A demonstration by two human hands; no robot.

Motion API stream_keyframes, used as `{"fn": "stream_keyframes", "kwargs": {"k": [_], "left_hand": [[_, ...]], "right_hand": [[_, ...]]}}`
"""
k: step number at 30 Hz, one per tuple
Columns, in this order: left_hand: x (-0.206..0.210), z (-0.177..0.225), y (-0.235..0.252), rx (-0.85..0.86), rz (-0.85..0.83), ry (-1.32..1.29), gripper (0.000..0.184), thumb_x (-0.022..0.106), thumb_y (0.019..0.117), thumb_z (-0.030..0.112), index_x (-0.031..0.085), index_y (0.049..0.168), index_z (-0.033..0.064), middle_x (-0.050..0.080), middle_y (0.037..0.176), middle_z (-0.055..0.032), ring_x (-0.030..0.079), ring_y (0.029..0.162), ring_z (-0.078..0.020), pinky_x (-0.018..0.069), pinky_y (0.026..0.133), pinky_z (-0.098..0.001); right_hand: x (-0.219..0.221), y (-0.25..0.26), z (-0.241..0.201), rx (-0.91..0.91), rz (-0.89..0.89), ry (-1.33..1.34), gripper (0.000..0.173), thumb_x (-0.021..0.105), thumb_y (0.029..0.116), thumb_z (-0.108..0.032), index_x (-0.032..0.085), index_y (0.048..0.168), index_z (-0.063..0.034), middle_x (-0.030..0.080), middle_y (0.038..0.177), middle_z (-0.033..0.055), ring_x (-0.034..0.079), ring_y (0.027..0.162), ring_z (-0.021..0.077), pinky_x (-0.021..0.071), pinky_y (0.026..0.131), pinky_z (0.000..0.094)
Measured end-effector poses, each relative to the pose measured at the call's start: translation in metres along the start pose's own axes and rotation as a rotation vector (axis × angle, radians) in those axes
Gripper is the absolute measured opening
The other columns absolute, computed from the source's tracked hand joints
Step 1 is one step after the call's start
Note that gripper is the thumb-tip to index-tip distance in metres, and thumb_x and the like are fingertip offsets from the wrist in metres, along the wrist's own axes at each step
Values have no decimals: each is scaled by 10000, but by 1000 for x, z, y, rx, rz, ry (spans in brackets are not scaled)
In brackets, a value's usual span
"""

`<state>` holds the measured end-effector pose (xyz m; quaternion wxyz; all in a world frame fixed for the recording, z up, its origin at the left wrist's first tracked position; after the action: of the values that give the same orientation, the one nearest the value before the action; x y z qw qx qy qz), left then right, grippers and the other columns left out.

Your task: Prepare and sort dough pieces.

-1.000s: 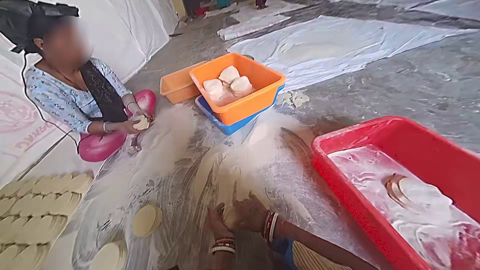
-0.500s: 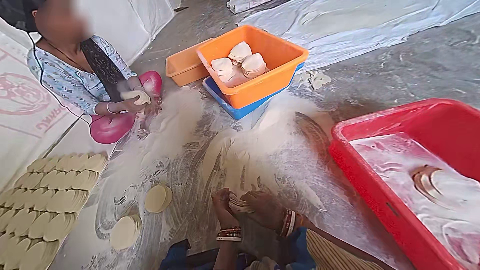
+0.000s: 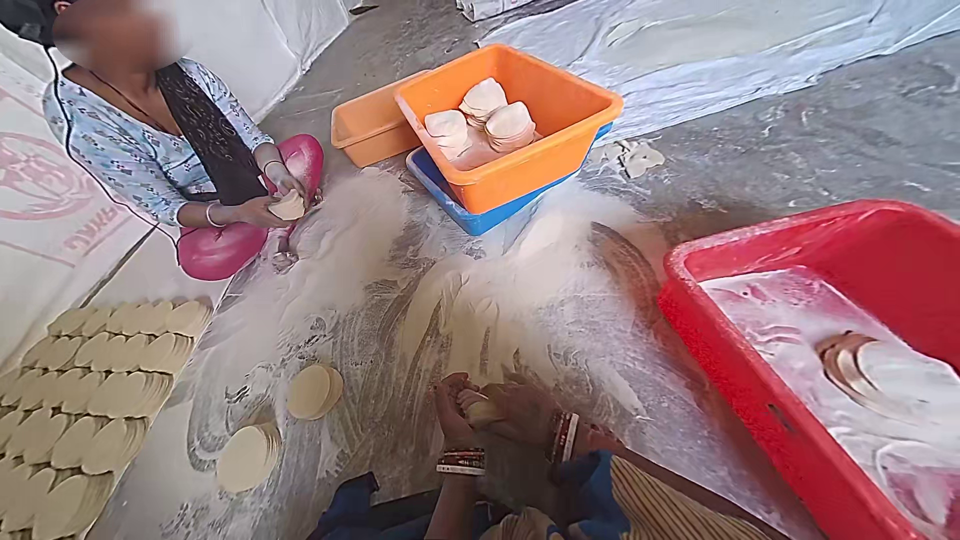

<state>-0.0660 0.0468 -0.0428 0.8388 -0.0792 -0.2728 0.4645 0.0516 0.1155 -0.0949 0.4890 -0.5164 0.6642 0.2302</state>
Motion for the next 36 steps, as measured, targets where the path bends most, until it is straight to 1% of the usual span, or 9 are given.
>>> {"fn": "stream_keyframes", "kwargs": {"k": [2, 6, 9, 13, 17, 21, 28, 32, 36], "left_hand": [[0, 1, 3, 17, -20, 9, 690, 5, 1078, 437, 566, 993, 46, 624, 626, 55, 642, 602, -54, 558, 635, -232], [0, 8, -2, 46, -106, -86, 713, -6, 1051, 461, 615, 963, 121, 692, 706, 73, 688, 699, -55, 579, 723, -254], [9, 4, -1, 17, -118, -83, 728, -35, 1052, 467, 584, 964, 92, 634, 640, 74, 641, 612, -40, 558, 646, -220], [5, 7, -2, 62, -131, -50, 716, -31, 1049, 434, 588, 964, 84, 652, 655, 69, 657, 637, -50, 568, 684, -231], [1, 5, -6, 42, -77, 2, 702, 16, 1058, 450, 603, 971, 77, 668, 752, 58, 658, 712, -35, 557, 710, -225], [0, -3, -2, 10, -55, 7, 711, 4, 1062, 468, 580, 994, 57, 631, 660, 54, 645, 631, -51, 560, 657, -228], [5, -3, -7, 15, -98, -46, 706, -23, 1061, 444, 570, 1022, 64, 641, 669, 75, 647, 633, -30, 559, 650, -209], [1, -3, -5, 53, -116, -45, 701, -5, 1048, 466, 582, 997, 86, 665, 667, 58, 678, 660, -73, 583, 701, -260], [6, -4, -7, 42, -134, -76, 722, -9, 1047, 487, 588, 1000, 84, 675, 674, 54, 681, 650, -56, 585, 673, -238]], "right_hand": [[-75, 4, -51, -20, -124, 244, 418, 687, 967, -228, 631, 1289, 34, 702, 1202, 250, 665, 1166, 416, 447, 1070, 578], [-109, -24, -62, -283, 551, 225, 362, 769, 811, -341, 725, 1070, -92, 762, 964, 70, 747, 924, 264, 535, 991, 506], [-92, -7, -54, -169, 244, 222, 439, 796, 857, -299, 694, 1175, -13, 750, 1049, 174, 726, 1014, 369, 415, 1098, 627], [-101, -17, -59, -204, 386, 261, 287, 774, 858, -221, 721, 1049, -13, 746, 948, 163, 749, 827, 341, 612, 730, 509], [-12, -11, -3, -107, 311, 23, 506, 716, 842, -542, 686, 1189, -176, 735, 1137, 1, 680, 1129, 193, 462, 1088, 429], [147, -2, 90, -174, 419, -108, 520, 648, 879, -638, 662, 1210, -237, 709, 1100, -30, 662, 1061, 153, 490, 1017, 421], [-79, -15, -44, -209, 435, 105, 438, 799, 786, -409, 731, 1084, -94, 765, 931, 81, 750, 892, 287, 500, 1006, 593], [37, -23, 27, -119, 472, 36, 375, 691, 919, -488, 701, 1189, -228, 740, 1082, -38, 691, 1072, 128, 518, 1039, 366], [139, -41, 92, -16, 571, -18, 653, 751, 780, -653, 702, 1240, -193, 711, 1208, -28, 597, 1250, 114, 391, 1156, 312]]}}
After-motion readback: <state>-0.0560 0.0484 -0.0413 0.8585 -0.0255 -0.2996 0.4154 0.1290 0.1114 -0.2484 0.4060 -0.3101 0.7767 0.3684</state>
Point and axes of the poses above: each hand's wrist, its own y-axis towards the middle knuckle, its own x-axis out of the palm, z = x × y, the point moved 8 cm from there along y, towards the middle knuckle
